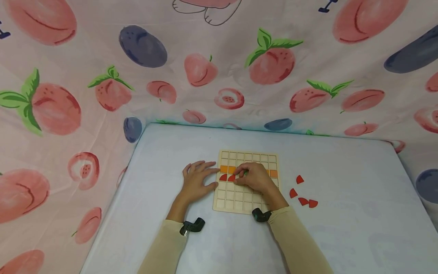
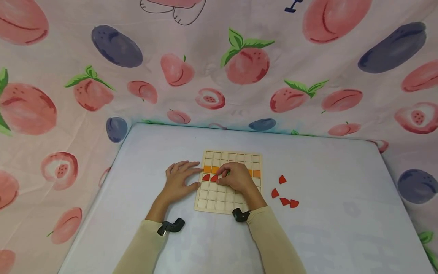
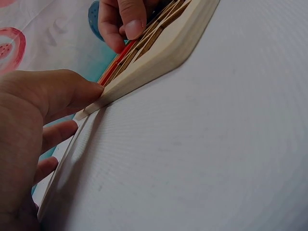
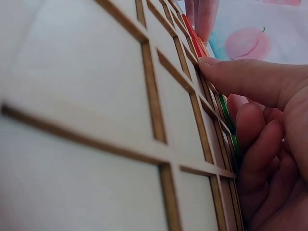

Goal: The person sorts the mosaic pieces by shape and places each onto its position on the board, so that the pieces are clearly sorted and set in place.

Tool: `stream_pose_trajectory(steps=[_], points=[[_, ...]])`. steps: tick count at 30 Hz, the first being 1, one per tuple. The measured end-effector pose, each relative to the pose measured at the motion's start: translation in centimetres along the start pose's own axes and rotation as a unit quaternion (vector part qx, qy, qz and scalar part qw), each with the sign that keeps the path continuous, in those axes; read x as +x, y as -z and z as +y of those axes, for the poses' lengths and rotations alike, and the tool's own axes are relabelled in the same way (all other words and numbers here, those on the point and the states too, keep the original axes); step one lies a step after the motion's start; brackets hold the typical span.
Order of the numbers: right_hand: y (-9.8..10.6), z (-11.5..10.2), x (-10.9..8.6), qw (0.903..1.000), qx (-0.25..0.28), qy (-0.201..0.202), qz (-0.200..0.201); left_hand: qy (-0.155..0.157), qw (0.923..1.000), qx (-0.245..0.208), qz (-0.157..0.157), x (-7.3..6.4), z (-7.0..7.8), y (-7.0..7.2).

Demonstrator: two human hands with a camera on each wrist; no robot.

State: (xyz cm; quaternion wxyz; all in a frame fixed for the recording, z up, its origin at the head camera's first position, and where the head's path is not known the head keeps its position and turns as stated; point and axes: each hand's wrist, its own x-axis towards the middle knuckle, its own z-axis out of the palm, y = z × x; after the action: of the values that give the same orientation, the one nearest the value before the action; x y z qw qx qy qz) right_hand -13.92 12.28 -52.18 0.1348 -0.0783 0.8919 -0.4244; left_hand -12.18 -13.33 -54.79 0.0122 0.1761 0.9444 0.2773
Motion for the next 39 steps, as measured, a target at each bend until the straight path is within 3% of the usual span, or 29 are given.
stream_pose_trajectory(steps=[10,16,22,30,39], points=[[0.2,0.0,-0.3,0.9997,0.012,-0.014,-0.013,-0.005,1.0,-0.001,0.002,0.0,0.0,0.1],[1.1,0.3,-1.1,0.9959,0.083,-0.018,-0.032,-0.001,1.0,0.001,0.0,0.0,0.2,0.0],[2.9,1.0,-2.0,0.9923,0.121,-0.019,-0.02,0.001,1.0,0.003,0.003,-0.1,0.2,0.1],[6.3,2.3,-3.3,0.9935,0.105,-0.032,0.031,0.004,1.0,0.004,-0.002,0.0,0.3,0.1],[10.6,3.6,-5.0,0.9916,0.054,-0.089,0.077,0.004,1.0,0.008,0.0,0.1,0.2,0.1]])
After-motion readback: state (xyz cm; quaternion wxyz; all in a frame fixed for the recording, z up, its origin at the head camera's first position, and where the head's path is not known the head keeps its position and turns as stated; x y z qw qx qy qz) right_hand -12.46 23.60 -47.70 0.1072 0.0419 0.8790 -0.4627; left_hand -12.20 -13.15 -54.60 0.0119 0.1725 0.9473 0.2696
